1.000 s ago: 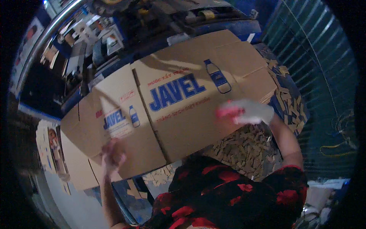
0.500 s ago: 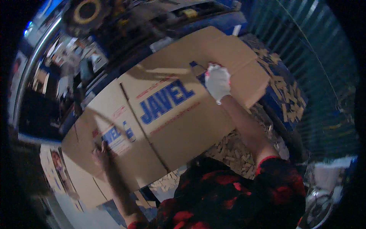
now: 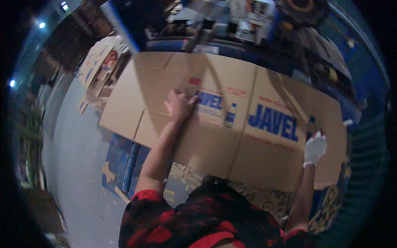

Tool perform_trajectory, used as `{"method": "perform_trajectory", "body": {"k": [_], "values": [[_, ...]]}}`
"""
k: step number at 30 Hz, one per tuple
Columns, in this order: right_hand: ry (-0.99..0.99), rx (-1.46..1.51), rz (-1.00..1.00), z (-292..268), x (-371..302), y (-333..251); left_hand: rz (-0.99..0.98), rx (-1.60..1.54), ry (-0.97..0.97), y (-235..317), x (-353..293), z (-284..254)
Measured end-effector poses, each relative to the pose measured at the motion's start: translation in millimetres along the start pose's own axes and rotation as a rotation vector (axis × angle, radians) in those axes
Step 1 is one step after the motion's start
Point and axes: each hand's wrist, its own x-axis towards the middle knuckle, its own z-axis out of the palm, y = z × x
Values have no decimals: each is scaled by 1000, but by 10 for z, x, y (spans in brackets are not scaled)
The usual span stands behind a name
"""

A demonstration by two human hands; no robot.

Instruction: The person repeatedly folds flat cardboard boxes labeled 'JAVEL' on a conveyor belt, aligning flaps and creasing edges by hand. The person handles each box one at a time, folding and placing it back on the belt.

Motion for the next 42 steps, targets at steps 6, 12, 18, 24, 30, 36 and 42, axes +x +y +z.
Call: {"method": "perform_trajectory", "body": {"k": [6, 12, 18, 24, 30, 36, 42], "values": [[-48, 300, -200, -21, -114, 233, 86, -13, -26, -66, -156, -45], [-357, 356, -771, -923, -986, 439, 764, 32, -360, -486, -1444, -669], [-421, 34, -930, -1233, -1075, 262, 750, 84, -51, -634, -1620, -338], [-226, 75, -1019, -1379, -990, -24, 823, -32, 144, -684, -1455, -211], [-305, 309, -922, -1647, -718, -299, 673, -408, 229, -865, -1168, -627], [-156, 255, -929, -1032, -420, -315, 758, -104, 265, -674, -567, -441], [-157, 228, -924, -612, -91, -418, 741, -126, 233, -516, -273, -275]]}}
